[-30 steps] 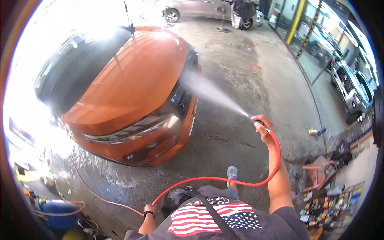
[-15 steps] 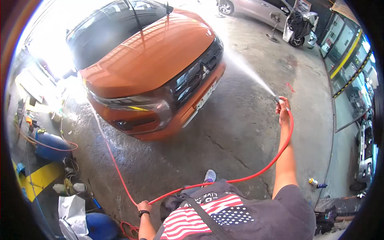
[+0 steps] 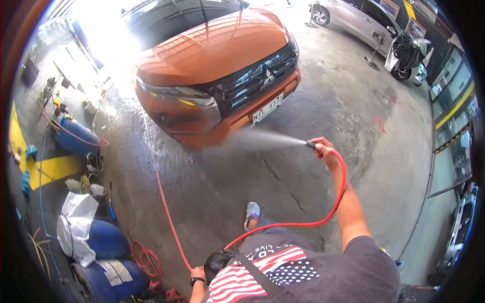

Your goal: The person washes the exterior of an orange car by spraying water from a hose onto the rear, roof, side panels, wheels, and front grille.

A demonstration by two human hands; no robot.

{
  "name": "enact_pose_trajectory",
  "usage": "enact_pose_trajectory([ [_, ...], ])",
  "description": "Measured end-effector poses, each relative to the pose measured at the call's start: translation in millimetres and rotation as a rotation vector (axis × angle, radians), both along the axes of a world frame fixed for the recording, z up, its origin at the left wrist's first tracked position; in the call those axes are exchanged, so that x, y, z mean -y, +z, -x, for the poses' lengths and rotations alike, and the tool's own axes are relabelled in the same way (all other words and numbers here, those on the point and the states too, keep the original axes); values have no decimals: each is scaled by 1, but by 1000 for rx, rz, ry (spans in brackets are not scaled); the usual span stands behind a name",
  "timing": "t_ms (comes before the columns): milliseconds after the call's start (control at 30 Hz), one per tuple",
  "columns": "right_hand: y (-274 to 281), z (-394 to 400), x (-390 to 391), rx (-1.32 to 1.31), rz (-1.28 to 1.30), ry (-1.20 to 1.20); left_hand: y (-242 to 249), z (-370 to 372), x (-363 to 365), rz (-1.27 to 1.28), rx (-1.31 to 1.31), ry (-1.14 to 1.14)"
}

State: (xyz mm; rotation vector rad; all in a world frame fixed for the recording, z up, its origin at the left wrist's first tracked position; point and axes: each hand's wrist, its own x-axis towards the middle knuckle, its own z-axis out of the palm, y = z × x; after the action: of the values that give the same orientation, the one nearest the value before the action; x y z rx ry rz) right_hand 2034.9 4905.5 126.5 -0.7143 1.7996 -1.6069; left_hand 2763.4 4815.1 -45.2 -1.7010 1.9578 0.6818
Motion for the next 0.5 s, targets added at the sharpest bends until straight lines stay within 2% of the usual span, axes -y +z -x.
enact_pose_trajectory([
  [67,25,-1,-12,76,76,-137,-25,-19,-41,-22,-53,143],
  [133,28,27,-25,26,36,-190,-60,-21,-52,-11,-44,93],
  [200,7,71,-44,-151,26,-374,-67,-2,-54,-49,88,14],
  [267,-32,128,-72,-178,76,-417,-45,38,-56,263,-98,30],
  [333,-42,150,-86,-201,125,-454,5,102,-69,568,-60,-9],
  [367,-36,147,-92,-163,208,-515,4,114,-74,572,-56,7],
  [433,-54,159,-109,-114,287,-569,-1,138,-84,424,-490,358],
  [467,-78,174,-115,-4,289,-606,-5,151,-97,425,-483,364],
  [500,-95,188,-125,104,287,-643,-16,161,-119,301,-534,514],
])
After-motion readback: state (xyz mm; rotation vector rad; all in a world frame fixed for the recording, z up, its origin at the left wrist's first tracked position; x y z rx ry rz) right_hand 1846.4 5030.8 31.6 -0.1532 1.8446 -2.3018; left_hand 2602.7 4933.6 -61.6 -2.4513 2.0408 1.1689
